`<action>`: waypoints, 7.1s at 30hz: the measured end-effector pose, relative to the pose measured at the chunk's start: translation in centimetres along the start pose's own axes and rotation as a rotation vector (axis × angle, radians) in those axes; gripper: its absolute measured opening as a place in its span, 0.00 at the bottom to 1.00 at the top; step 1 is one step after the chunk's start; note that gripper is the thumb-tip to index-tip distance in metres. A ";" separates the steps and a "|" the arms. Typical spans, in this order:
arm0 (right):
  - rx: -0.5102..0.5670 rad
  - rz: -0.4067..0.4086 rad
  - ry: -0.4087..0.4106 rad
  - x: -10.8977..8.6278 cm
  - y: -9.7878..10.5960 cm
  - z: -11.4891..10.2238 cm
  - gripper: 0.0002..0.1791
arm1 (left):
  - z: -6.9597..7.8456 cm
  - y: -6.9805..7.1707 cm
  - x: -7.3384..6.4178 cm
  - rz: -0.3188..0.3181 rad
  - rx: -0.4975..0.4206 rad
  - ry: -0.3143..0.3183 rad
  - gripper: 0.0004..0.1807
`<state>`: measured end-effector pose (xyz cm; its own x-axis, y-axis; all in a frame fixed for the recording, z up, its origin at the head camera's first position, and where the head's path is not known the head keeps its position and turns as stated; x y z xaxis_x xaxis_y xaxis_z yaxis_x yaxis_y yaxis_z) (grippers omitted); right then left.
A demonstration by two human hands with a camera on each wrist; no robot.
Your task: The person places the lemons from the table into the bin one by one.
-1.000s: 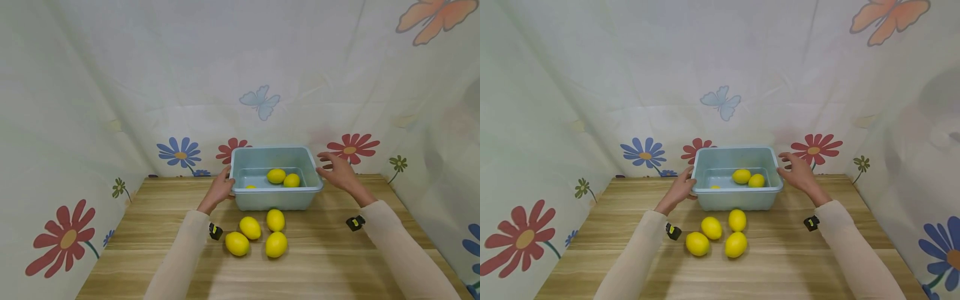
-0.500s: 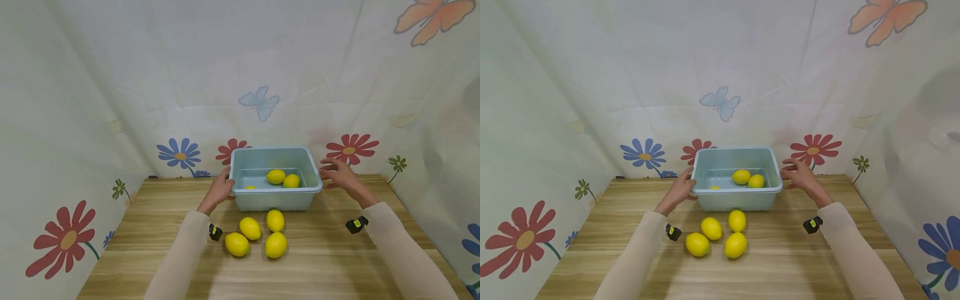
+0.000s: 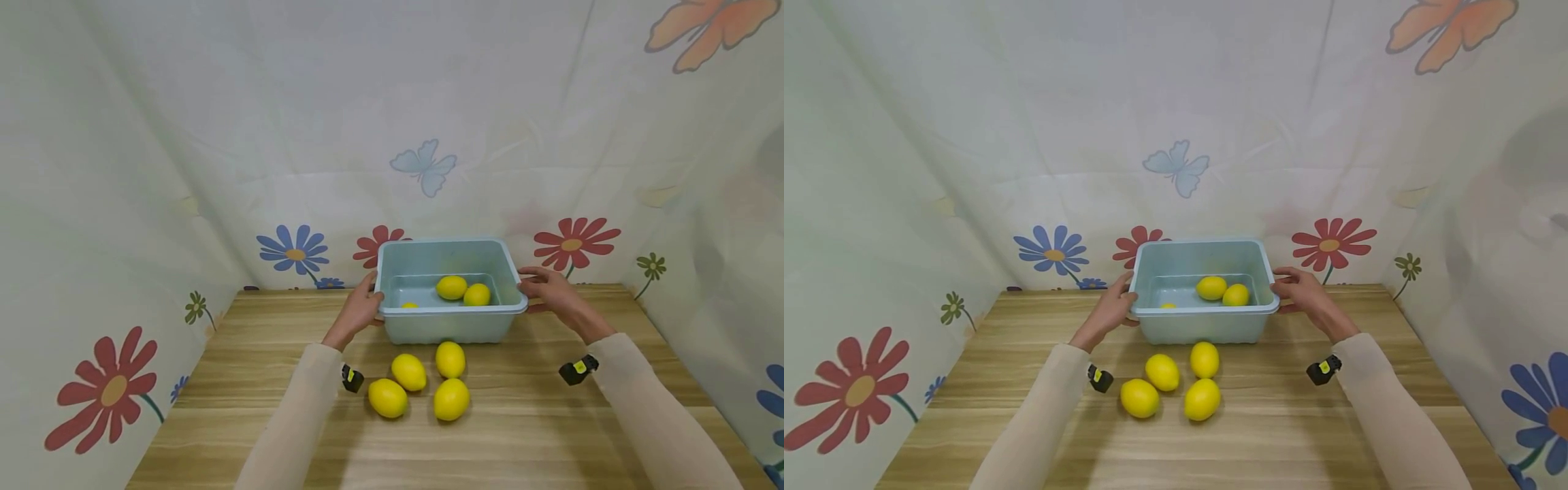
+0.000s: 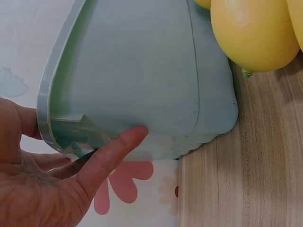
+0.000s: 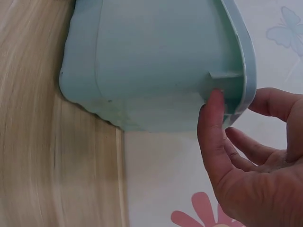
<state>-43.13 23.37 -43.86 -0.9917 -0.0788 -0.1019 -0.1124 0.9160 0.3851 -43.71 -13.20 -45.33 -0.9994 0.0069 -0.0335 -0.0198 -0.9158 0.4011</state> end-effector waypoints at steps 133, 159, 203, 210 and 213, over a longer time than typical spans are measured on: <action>0.103 0.036 -0.033 0.1 -0.4 0.9 0.35 | 0.4 -6.0 -17.2 -0.353 0.886 -0.731 0.32; 0.107 0.040 -0.040 0.1 -0.3 0.8 0.35 | 8.5 -1.9 -14.0 -0.155 0.858 -0.800 0.33; 0.129 0.020 -0.035 0.4 -0.9 0.6 0.34 | 12.9 -3.1 -7.4 -0.142 0.780 -0.765 0.32; 0.138 0.012 -0.030 0.4 -1.1 0.6 0.34 | 13.3 -3.7 -5.4 -0.173 0.783 -0.670 0.32; 0.135 0.011 -0.025 0.3 -1.1 0.5 0.34 | 13.5 -3.7 -4.6 -0.174 0.782 -0.634 0.32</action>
<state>-43.30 22.51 -44.78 -0.9907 -0.0601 -0.1223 -0.0904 0.9614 0.2599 -39.46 -4.41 -34.34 -0.8075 0.5337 0.2512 0.0483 -0.3645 0.9300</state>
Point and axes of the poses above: each hand's wrist, its own x-axis towards the middle knuckle, its own y-axis out of the back of the hand, z = x × y, the point moved 10 cm from there along x, towards the middle knuckle, and after that the axes turned 8 degrees about z, right-handed, at the moved point
